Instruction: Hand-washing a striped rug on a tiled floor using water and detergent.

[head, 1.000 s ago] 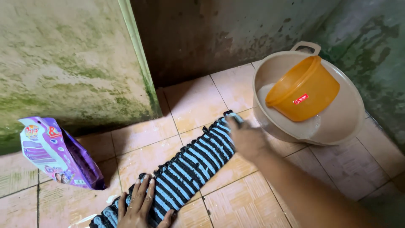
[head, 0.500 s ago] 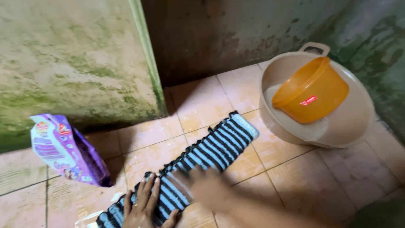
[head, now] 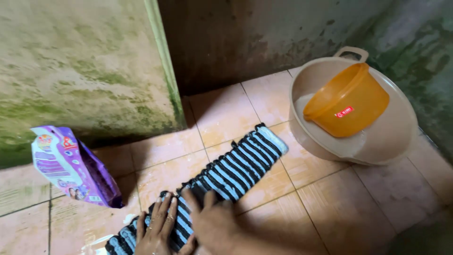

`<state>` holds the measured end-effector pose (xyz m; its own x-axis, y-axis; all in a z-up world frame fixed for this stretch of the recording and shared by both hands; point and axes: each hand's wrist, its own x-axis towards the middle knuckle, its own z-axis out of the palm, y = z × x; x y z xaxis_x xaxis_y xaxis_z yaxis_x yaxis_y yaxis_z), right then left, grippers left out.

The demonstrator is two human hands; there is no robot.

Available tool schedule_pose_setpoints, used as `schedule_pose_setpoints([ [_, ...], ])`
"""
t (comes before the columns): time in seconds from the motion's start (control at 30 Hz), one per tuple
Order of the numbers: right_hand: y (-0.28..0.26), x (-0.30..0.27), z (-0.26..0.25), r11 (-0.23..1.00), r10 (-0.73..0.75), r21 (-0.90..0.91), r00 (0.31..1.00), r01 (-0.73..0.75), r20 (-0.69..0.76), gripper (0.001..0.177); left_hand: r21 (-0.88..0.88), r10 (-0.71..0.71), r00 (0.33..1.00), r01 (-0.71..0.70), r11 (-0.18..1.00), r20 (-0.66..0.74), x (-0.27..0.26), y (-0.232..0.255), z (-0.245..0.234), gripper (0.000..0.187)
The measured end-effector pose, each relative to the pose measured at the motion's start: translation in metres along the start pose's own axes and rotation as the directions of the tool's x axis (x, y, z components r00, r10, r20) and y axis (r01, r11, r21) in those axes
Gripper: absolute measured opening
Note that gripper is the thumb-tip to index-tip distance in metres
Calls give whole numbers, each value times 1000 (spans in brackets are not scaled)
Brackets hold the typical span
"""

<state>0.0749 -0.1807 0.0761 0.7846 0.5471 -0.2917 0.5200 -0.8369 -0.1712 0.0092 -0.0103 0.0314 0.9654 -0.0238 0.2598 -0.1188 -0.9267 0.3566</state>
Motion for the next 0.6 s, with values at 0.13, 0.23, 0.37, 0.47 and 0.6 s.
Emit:
schedule_pose_setpoints([
  [0.13, 63, 6, -18, 929, -268, -275, 962, 247, -41, 71, -7, -16, 999, 16, 1000, 28, -3, -7, 9, 115],
  [0.23, 139, 21, -41, 855, -220, -478, 975, 202, 18, 80, 6, -41, 999, 41, 999, 23, -1, 2, -1, 113],
  [0.37, 192, 38, -58, 867, 354, -338, 930, -366, -100, 63, 7, -33, 998, 33, 999, 57, 4, -1, -2, 113],
  [0.47, 162, 57, -21, 861, 472, -147, 873, -486, -124, 68, -7, -26, 999, 26, 1000, 26, 1, 0, -1, 112],
  [0.6, 4, 18, 0, 983, 33, -180, 999, -34, -5, 91, -28, 30, 999, -31, 999, -26, -8, -10, 10, 112],
])
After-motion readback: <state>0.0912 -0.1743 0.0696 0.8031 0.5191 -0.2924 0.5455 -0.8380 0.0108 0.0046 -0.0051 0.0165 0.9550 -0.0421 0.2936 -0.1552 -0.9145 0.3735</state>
